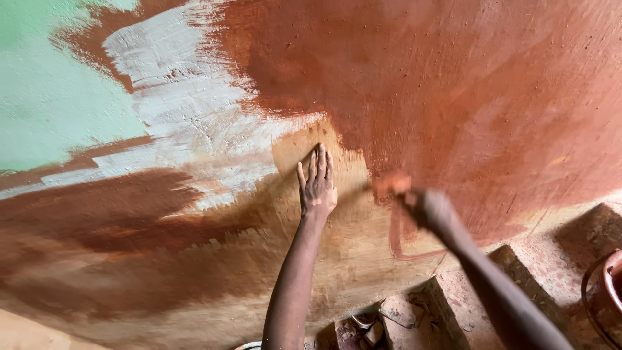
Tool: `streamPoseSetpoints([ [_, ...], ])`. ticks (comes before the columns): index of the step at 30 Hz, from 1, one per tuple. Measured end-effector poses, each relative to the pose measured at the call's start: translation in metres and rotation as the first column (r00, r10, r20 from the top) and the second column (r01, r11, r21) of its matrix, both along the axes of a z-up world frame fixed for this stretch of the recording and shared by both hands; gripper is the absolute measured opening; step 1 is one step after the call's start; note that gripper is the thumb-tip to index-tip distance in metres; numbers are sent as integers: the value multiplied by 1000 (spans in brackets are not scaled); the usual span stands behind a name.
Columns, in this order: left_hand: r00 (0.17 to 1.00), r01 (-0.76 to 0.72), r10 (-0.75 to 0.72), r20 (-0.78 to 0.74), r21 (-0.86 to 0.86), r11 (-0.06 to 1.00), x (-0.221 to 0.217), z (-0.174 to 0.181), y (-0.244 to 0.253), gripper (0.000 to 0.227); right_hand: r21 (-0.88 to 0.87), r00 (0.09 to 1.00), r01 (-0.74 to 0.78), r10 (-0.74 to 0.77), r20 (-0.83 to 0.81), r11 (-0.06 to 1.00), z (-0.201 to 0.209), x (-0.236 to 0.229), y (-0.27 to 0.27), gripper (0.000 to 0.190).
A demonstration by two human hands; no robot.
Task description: The person paints a wall with reddish-brown paint using a wide brush. They repeatedly dip the brush into a bucket and apply paint in broad strokes, covering a light green and white surface. The person stands on stairs while working.
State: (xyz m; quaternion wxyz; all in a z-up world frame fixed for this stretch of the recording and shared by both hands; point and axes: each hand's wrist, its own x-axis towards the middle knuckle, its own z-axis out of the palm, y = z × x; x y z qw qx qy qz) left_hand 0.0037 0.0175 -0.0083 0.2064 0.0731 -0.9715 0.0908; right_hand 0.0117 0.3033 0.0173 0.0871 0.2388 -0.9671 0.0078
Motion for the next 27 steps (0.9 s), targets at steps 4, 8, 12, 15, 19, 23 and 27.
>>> streamPoseSetpoints([
  [4,998,-64,60,-29,-170,983,-6,-11,-7,104,101,714,86,10,-700,991,90,7,8,49],
  [8,996,-34,20,-90,-160,987,-15,-17,-14,98,-704,998,61,-65,21,708,82,23,5,41],
  [12,1000,-12,11,-6,-94,996,-10,-18,-13,100,557,474,358,367,-800,750,-6,-4,-8,48],
  [15,995,1,-12,-100,-107,994,-2,-9,-8,100,24,884,-147,142,-445,989,-89,-13,-5,45],
  [19,990,-46,62,127,-127,991,6,3,-4,105,-459,952,42,103,288,888,-121,-13,4,40],
  [23,998,-41,36,-44,-127,991,3,4,-4,101,-413,997,-62,74,13,909,-32,-15,3,39],
  [27,990,-76,94,103,-163,984,-1,-7,-9,103,-650,966,-190,24,-256,736,79,-8,9,39],
])
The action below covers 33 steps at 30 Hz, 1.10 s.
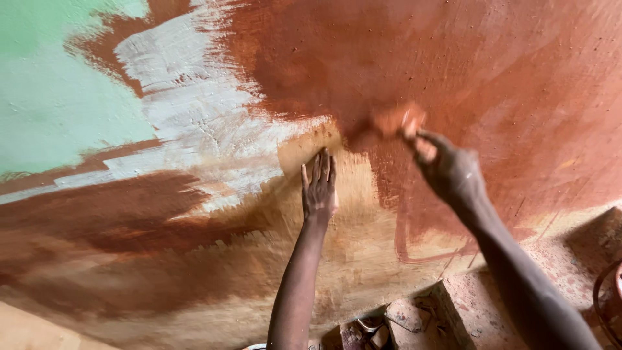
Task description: The person paints a wall with reddish-brown paint using a wide brush. They repeatedly dip the brush into a bucket and apply paint in broad strokes, covering a light green and white surface. The person stands on stairs while working.
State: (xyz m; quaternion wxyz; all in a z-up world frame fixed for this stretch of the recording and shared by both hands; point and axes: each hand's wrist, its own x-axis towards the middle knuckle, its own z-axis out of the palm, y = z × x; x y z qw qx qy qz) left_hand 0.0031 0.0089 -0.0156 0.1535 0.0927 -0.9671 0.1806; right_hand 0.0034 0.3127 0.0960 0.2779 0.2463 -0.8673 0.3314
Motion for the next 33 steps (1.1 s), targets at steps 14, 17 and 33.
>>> streamPoseSetpoints([
  [14,944,192,-112,-311,242,951,23,-22,3,90,267,861,-120,-34,508,956,-194,1,-1,39],
  [17,888,254,-162,-430,165,953,16,-24,9,87,273,846,-150,-19,532,950,-189,-3,7,40],
  [33,979,84,-28,-203,271,959,8,-22,30,94,384,967,125,-25,-254,915,-200,-23,5,42],
])
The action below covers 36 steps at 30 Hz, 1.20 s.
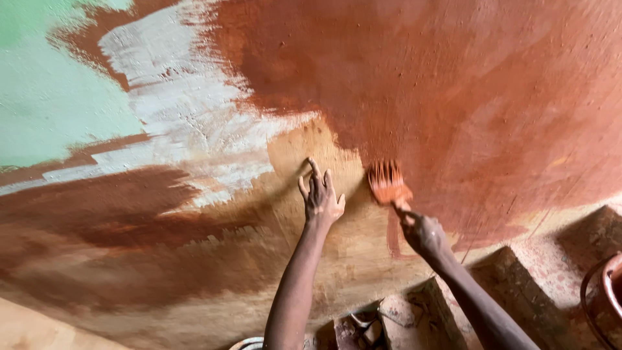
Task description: The person paints a wall with reddish-brown paint using a wide brush. They repeatedly dip the brush into a bucket and apply paint in broad strokes, covering a light green and white surface. The person stands on stairs while working.
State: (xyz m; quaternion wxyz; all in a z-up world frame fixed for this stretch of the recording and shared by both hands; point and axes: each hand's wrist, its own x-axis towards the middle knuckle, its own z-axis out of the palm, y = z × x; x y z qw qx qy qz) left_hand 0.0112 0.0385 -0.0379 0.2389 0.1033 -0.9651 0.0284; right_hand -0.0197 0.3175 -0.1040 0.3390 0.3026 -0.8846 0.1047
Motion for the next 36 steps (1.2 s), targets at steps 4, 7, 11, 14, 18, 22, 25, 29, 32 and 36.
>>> streamPoseSetpoints([
  [4,978,-3,-9,206,60,998,9,20,3,93,-113,739,31,54,671,993,-24,0,8,36],
  [7,957,-1,-23,288,85,996,12,25,0,97,73,699,85,-111,706,994,27,-2,3,42],
  [11,989,96,-94,111,-13,995,11,12,-7,94,-274,972,-66,124,200,959,128,-4,7,41],
  [14,990,105,-117,82,134,985,13,-4,-8,93,-448,961,-264,195,-195,854,146,9,10,38],
  [18,981,192,-193,-5,95,977,12,-18,-6,88,-436,991,-131,103,-89,890,91,8,-4,33],
  [22,979,200,-194,-57,115,973,15,-18,-10,85,-275,915,23,90,393,961,16,4,-10,31],
  [25,962,253,-239,-131,103,962,16,-12,-18,83,-462,751,89,245,613,883,-4,22,8,39],
  [29,939,301,-284,-196,61,952,10,-12,-27,83,-378,646,207,164,746,902,42,48,14,45],
  [32,929,315,-297,-220,47,948,-5,-11,-20,86,-300,766,123,102,635,946,114,46,7,47],
  [36,810,445,-439,-389,-82,892,-5,-15,4,75,-587,890,58,225,397,807,176,39,-1,44],
])
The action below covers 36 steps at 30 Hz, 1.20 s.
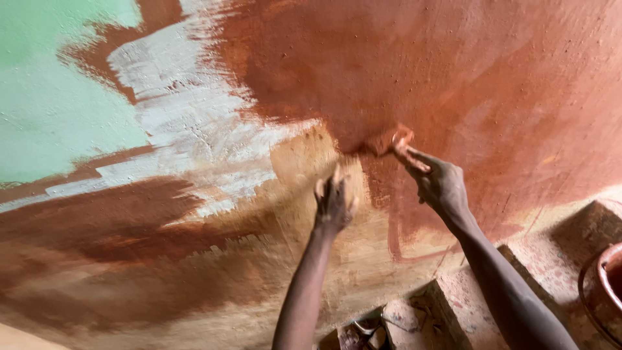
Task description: The person paints a wall with reddish-brown paint using a wide brush. They repeatedly dip the brush into a bucket and apply paint in broad strokes, covering a light green and white surface. The person stands on stairs while working.
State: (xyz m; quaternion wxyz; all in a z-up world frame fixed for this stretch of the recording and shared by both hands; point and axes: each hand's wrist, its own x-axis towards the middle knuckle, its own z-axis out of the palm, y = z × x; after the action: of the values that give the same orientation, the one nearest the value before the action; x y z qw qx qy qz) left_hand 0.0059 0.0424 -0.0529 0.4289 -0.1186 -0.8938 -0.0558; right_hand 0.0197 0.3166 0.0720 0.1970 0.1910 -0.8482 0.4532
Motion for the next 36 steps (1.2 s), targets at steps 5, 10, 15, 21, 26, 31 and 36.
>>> streamPoseSetpoints([
  [5,977,99,-134,166,200,975,17,-13,30,72,-213,997,-34,18,-75,976,-33,19,-24,39],
  [10,908,362,-419,-1,505,783,24,-41,66,66,-384,885,-71,236,402,921,-92,35,-40,53],
  [15,842,301,-503,-198,944,132,28,-52,97,52,-502,835,-125,364,413,856,-114,31,-43,51],
  [21,716,-117,-698,32,990,-74,49,-40,100,51,-329,860,-207,332,387,921,-144,26,-47,51],
  [26,828,-20,-559,-49,993,-117,44,-39,106,56,-253,877,-292,364,315,922,-157,32,-40,54],
  [31,848,-129,-530,7,973,-194,60,-84,105,52,-403,741,-264,452,497,876,-175,57,-37,63],
  [36,874,-46,-475,-98,959,-281,58,-114,112,46,-328,661,-238,400,635,914,-211,69,-21,73],
])
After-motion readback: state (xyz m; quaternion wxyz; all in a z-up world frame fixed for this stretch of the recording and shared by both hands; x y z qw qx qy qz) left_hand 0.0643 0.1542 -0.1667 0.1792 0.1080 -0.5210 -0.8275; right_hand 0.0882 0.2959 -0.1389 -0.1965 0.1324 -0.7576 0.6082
